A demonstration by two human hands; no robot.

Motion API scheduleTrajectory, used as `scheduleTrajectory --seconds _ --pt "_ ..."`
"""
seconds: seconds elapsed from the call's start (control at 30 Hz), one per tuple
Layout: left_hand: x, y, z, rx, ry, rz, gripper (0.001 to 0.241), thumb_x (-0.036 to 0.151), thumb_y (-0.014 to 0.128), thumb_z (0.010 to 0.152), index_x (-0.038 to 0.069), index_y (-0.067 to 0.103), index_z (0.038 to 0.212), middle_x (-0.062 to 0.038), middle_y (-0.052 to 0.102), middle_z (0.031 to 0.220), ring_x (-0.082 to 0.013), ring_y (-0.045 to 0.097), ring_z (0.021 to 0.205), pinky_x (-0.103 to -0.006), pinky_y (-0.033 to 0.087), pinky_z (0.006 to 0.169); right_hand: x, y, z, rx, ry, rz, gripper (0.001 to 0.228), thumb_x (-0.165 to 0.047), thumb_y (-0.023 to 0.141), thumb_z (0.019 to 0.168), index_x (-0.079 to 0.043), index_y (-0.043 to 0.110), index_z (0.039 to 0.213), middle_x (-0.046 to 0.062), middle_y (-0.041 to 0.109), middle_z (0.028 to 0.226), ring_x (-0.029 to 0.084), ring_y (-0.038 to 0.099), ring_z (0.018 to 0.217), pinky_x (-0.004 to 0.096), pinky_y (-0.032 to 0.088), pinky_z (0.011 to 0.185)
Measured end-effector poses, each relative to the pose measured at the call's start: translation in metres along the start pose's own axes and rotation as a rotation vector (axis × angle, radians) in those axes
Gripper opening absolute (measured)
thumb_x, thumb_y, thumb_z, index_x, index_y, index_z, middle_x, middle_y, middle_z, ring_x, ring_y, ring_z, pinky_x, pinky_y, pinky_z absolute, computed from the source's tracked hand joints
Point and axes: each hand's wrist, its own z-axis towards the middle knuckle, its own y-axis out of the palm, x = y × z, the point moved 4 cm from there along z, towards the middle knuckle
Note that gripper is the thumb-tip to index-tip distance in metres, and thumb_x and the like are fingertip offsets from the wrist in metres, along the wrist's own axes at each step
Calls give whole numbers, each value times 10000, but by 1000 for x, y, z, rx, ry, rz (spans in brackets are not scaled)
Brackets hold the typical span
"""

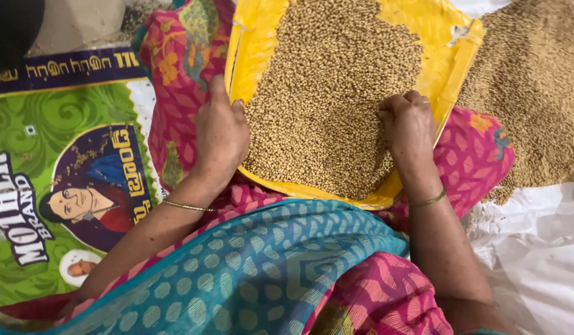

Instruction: Winnowing and cleaning coriander seeds using a tray to remove impurities.

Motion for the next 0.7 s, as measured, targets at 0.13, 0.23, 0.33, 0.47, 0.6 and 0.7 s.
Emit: scheduleTrajectory --seconds 0.13,0.23,0.33,0.47,0.6,0.7 --pt "-2 3 3 -24 -41 35 383 28 622 970 -19 443 1305 -288 701 895 -510 685 890 -615 493 732 14 0 9 -29 -17 33 77 -55 809 884 -70 781 954 159 686 950 333 667 867 444 551 774" --pt "-1 5 5 -19 -10 32 407 16 622 965 -13 437 1326 -277 708 900 -493 700 870 -601 507 721 30 -11 17 -30 30 132 72 -50 801 903 -49 769 967 147 711 950 276 701 814 398 574 763" --pt "0 8 8 -70 -42 3 399 21 603 983 -15 423 1337 -256 714 906 -445 732 848 -550 556 699 38 -25 22 -42 95 172 101 -62 807 920 -20 746 989 140 727 926 241 721 795 367 579 743" --pt "0 10 10 -47 -12 10 406 6 614 974 -25 430 1335 -261 716 935 -441 733 867 -539 560 702 38 -30 15 -119 119 208 114 -47 799 909 1 723 979 143 720 873 231 711 754 351 567 701" --pt "1 11 10 -58 2 3 367 9 589 996 -30 433 1325 -257 710 1008 -409 754 901 -487 604 709 40 -33 5 -142 36 197 118 -14 794 872 18 703 940 152 711 873 234 701 752 349 558 685" --pt "7 7 8 -63 -8 11 337 6 592 1017 -25 449 1320 -267 719 1028 -437 743 932 -523 574 749 46 -38 -1 -172 111 250 104 -17 775 880 16 700 944 136 724 848 215 717 744 342 564 681"
